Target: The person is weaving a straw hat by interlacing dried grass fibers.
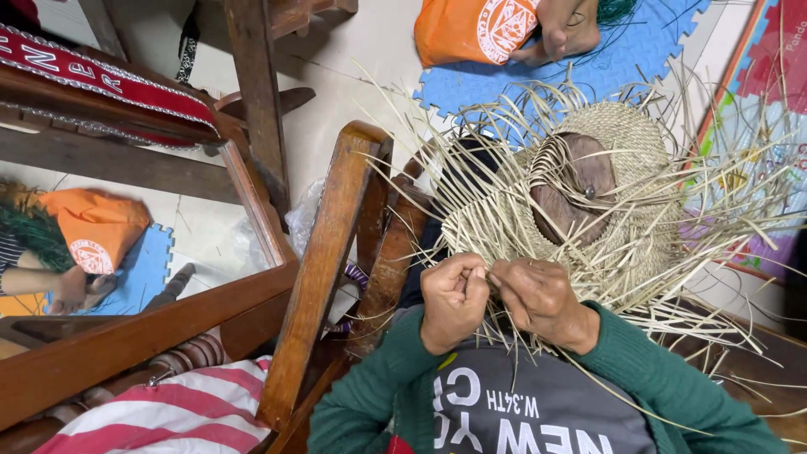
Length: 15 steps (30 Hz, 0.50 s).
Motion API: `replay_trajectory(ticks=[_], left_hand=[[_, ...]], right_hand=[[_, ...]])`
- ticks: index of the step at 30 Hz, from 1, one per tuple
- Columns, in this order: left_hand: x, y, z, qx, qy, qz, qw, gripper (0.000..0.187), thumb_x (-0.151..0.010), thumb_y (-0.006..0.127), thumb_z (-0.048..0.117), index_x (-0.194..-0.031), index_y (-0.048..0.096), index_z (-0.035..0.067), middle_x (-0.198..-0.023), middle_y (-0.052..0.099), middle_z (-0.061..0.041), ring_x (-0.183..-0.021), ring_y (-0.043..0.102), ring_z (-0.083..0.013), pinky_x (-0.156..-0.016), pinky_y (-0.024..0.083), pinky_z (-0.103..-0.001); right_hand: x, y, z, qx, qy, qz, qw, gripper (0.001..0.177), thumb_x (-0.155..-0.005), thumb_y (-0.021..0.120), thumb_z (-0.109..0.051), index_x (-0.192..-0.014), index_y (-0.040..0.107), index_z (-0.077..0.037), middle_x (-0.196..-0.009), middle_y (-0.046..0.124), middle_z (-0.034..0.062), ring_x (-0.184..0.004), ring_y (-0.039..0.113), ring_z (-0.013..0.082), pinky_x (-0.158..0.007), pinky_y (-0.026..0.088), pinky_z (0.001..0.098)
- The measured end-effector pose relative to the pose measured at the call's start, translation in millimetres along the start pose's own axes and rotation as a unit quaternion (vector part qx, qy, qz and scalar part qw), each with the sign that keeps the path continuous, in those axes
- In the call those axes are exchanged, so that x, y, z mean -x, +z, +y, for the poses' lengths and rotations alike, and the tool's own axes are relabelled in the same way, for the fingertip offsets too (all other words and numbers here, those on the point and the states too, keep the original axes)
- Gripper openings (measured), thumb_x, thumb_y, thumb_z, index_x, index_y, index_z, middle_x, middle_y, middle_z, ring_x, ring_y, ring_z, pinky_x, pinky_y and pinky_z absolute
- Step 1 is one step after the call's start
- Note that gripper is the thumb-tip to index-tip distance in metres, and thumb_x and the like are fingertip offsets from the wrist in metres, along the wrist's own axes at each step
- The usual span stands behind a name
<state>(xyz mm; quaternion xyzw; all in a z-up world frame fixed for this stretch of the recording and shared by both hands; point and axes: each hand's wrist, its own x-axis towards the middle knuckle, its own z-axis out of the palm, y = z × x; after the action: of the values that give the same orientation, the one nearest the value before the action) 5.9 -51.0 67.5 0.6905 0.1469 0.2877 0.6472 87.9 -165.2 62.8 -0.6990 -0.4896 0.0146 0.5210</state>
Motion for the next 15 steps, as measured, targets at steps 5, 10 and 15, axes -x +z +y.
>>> replay_trajectory(ticks=[5, 10, 15], left_hand=[[-16, -35, -37, -0.041, 0.041, 0.089, 0.994, 0.014, -0.085, 0.050, 0.000, -0.081, 0.064, -0.002, -0.050, 0.051, -0.009, -0.043, 0.040, -0.0133, -0.040, 0.037, -0.021], [-34, -24, -1, -0.037, 0.048, -0.086, 0.994, 0.017, -0.091, 0.056, 0.014, -0.094, 0.068, 0.002, -0.077, 0.065, -0.014, -0.068, 0.061, -0.0256, -0.060, 0.047, -0.035], [-74, -3, 24, -0.067, 0.026, -0.239, 0.968, 0.044, -0.106, 0.031, 0.032, -0.124, 0.054, -0.001, -0.123, 0.059, -0.016, -0.117, 0.054, -0.0305, -0.104, 0.045, -0.044]], right_hand=[[52, 15, 34, -0.029, 0.035, 0.058, 0.997, 0.014, -0.085, 0.055, -0.004, -0.085, 0.069, -0.005, -0.046, 0.054, 0.0024, -0.033, 0.050, 0.0152, -0.035, 0.046, 0.0270], [34, -37, 73, 0.072, 0.066, 0.072, 0.993, 0.009, -0.090, 0.062, -0.010, -0.094, 0.068, -0.004, -0.057, 0.055, 0.0086, -0.045, 0.052, 0.0207, -0.042, 0.045, 0.0299], [-47, -102, 73, 0.315, 0.052, -0.017, 0.948, 0.023, -0.097, 0.071, -0.016, -0.119, 0.070, -0.009, -0.102, 0.064, 0.0123, -0.075, 0.058, 0.0218, -0.046, 0.043, 0.0309]])
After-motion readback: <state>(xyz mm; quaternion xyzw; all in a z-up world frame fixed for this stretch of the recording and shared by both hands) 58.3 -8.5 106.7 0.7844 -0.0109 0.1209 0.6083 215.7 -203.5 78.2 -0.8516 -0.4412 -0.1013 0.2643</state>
